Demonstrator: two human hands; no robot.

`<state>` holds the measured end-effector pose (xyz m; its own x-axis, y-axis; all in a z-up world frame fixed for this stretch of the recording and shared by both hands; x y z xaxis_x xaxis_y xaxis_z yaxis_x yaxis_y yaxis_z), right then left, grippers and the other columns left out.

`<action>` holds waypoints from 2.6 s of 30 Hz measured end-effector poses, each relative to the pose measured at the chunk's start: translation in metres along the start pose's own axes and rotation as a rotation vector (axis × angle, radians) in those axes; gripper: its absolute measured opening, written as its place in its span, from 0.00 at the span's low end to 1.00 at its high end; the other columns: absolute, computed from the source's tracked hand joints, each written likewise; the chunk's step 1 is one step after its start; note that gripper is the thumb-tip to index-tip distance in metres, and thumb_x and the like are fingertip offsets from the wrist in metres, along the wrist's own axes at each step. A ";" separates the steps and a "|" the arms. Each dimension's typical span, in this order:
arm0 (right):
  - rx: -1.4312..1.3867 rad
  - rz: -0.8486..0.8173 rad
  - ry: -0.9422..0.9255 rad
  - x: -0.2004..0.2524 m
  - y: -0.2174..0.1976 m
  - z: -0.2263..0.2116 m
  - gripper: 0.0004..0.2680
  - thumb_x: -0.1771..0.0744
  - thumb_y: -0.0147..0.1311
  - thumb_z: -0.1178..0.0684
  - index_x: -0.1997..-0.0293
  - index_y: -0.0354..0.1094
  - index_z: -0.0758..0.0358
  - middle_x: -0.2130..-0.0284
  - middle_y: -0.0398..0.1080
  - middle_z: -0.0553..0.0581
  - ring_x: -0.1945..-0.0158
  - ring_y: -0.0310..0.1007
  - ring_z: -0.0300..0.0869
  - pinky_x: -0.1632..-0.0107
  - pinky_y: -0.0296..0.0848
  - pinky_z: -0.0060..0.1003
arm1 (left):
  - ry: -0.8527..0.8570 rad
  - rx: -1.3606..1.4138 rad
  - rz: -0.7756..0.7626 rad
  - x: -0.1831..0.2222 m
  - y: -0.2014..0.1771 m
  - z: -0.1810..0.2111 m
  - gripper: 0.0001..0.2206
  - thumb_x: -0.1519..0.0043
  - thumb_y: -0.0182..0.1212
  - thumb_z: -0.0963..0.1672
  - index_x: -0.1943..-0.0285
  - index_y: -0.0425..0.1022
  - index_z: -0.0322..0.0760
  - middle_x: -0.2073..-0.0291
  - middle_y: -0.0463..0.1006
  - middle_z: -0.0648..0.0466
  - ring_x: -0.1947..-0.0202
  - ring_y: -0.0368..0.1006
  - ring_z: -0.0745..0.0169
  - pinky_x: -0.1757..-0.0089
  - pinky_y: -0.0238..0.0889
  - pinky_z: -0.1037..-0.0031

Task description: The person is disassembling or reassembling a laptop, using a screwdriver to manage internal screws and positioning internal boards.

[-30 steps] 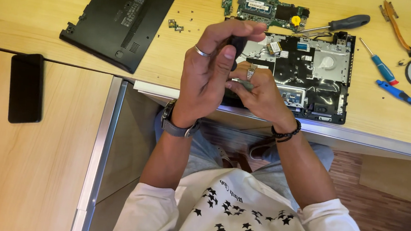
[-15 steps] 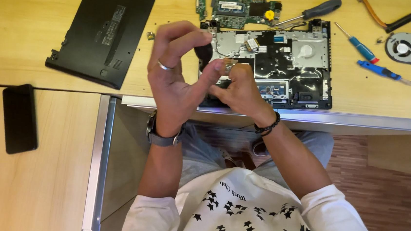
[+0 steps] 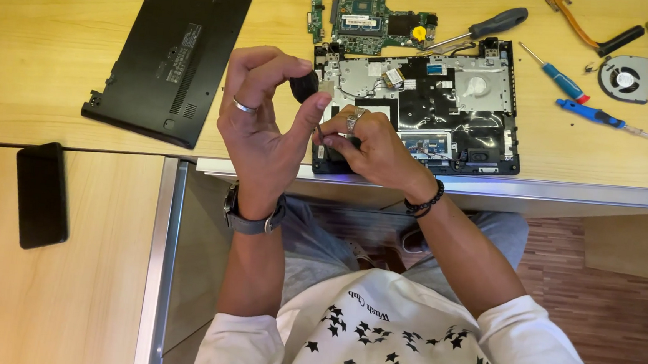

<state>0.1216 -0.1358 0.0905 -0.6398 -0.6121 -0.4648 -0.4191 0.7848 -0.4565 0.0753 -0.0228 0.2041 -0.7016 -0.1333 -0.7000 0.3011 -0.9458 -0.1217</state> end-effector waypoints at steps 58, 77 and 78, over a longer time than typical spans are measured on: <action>0.334 -0.412 -0.295 -0.067 -0.034 -0.127 0.09 0.26 0.44 0.47 0.52 0.63 0.63 0.88 0.70 0.45 0.81 0.74 0.38 0.72 0.64 0.35 | 0.000 -0.704 -0.378 0.150 0.173 -0.056 0.28 0.39 0.65 0.49 0.33 0.68 0.30 0.38 0.72 0.45 0.35 0.65 0.47 0.38 0.54 0.51; 0.403 -0.073 -0.420 -0.063 -0.054 -0.128 0.08 0.30 0.69 0.52 0.57 0.78 0.69 0.78 0.73 0.54 0.75 0.72 0.41 0.67 0.68 0.38 | 0.068 -0.391 -0.181 0.156 0.131 -0.043 0.19 0.42 0.66 0.42 0.41 0.72 0.37 0.50 0.74 0.49 0.46 0.72 0.51 0.48 0.59 0.60; 0.446 -0.045 -0.434 -0.063 -0.056 -0.125 0.09 0.31 0.72 0.53 0.59 0.78 0.70 0.82 0.70 0.54 0.73 0.74 0.43 0.66 0.71 0.41 | 0.139 -0.288 -0.064 0.160 0.117 -0.036 0.17 0.43 0.68 0.39 0.44 0.74 0.33 0.53 0.74 0.48 0.51 0.73 0.49 0.49 0.64 0.60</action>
<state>0.1047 -0.1294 0.2406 -0.2683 -0.7008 -0.6610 -0.0701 0.6985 -0.7122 0.0216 -0.1440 0.0532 -0.6359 -0.0155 -0.7716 0.4434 -0.8256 -0.3489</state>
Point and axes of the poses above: each hand's wrist, its own x-axis away from the middle knuckle, its own y-axis out of the palm, z = x × y, the point moved 10 cm from there along -x, towards the middle knuckle
